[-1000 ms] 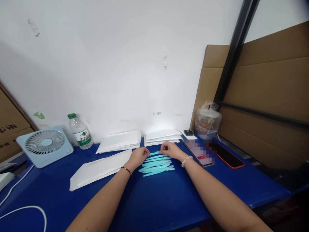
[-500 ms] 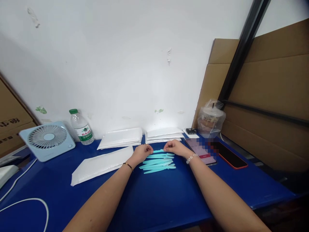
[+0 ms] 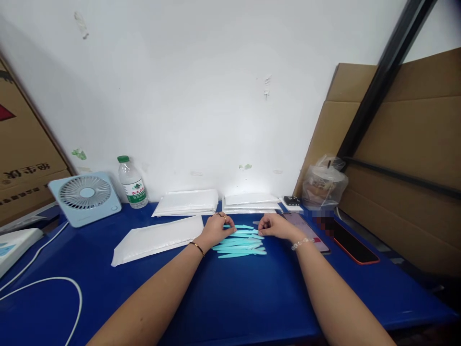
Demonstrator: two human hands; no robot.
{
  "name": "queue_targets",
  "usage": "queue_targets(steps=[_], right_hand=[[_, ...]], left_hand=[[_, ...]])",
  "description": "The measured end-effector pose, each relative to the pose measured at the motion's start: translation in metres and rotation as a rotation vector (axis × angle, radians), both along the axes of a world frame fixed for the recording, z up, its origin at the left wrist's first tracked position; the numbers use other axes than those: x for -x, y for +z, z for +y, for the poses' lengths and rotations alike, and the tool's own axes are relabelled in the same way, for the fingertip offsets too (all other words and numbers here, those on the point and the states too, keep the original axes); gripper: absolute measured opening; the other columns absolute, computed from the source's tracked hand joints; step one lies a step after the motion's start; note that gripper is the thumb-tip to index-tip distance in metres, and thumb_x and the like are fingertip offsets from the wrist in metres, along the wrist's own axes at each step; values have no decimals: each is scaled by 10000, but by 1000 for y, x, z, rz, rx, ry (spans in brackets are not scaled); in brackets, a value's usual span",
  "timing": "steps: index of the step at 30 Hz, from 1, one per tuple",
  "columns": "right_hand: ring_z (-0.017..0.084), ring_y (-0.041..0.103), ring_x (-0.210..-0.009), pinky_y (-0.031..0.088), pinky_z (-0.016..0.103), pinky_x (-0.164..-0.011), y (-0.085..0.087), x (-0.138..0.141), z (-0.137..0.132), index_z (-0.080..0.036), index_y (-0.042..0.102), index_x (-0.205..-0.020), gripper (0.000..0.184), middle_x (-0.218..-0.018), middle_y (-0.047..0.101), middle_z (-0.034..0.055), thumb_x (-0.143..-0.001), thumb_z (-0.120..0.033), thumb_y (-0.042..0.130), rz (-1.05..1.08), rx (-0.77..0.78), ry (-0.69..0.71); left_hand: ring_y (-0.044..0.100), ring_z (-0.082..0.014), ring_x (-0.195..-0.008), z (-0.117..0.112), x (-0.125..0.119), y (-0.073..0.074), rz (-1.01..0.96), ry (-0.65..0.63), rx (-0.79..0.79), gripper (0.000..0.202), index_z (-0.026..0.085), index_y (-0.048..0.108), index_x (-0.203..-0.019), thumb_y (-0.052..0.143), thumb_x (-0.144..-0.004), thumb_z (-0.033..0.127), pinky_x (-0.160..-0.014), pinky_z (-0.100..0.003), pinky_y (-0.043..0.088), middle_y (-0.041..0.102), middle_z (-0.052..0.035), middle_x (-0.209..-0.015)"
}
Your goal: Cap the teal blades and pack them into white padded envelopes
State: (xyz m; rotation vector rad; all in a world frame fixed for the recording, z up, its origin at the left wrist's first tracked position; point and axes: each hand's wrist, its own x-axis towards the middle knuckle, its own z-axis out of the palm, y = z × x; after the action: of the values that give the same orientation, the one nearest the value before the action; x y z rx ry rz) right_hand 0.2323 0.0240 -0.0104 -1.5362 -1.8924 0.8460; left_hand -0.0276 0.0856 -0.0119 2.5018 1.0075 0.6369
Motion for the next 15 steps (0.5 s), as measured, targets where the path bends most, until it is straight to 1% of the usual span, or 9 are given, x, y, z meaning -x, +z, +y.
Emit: queue_targets(steps=[2, 5, 7, 10, 12, 14, 15], right_hand=[[117, 502, -551, 358, 222, -517, -3, 3, 1, -156, 682, -679, 138, -609, 611, -2, -634, -283, 712, -31, -5, 3], [127, 531, -565, 379, 229, -531, -2, 4, 1, -152, 670, -666, 122, -623, 631, 11, -657, -273, 686, -14, 31, 12], [139, 560, -593, 402, 239, -552, 0, 2, 1, -152, 668, -667, 116, -646, 654, 23, -664, -267, 678, 5, 49, 5], [156, 589, -637, 433, 254, -585, 4, -4, 0, -152, 673, -692, 134, -687, 672, 39, -673, -284, 682, 9, 50, -56], [161, 588, -653, 444, 263, -598, 4, -6, 1, -152, 679, -729, 171, -714, 669, 44, -676, -314, 694, -17, 6, -109], [163, 583, -685, 453, 275, -627, 2, -6, 3, -166, 691, -809, 205, -790, 665, 48, -693, -334, 690, -69, -109, -146], [168, 585, -722, 459, 282, -654, 1, -6, 4, -180, 695, -870, 221, -859, 663, 52, -711, -332, 678, -94, -175, -143]], left_hand=[[554, -196, -904, -3, -1, 3, 22, -13, -13, 196, 241, 698, -781, 633, -747, 422, -799, -297, 398, 627, -17, -909], [559, -195, -877, -3, -1, 6, 57, -6, -6, 175, 231, 702, -723, 639, -745, 392, -783, -296, 391, 648, -15, -862], [565, -193, -858, 0, 1, 7, 74, 21, 4, 171, 226, 701, -699, 639, -742, 380, -770, -293, 392, 653, -15, -843], [574, -190, -842, 5, 8, 8, 80, 89, 17, 166, 232, 698, -695, 634, -741, 378, -754, -290, 402, 653, -7, -851], [576, -192, -847, 8, 12, 8, 78, 120, 26, 167, 238, 697, -732, 640, -735, 394, -743, -288, 415, 647, -5, -854], [573, -198, -876, 9, 13, 8, 55, 133, 10, 199, 249, 696, -848, 644, -734, 404, -757, -293, 429, 638, -12, -887], [567, -202, -903, 9, 13, 7, 37, 120, -9, 236, 255, 686, -924, 639, -743, 399, -780, -298, 433, 634, -19, -925]])
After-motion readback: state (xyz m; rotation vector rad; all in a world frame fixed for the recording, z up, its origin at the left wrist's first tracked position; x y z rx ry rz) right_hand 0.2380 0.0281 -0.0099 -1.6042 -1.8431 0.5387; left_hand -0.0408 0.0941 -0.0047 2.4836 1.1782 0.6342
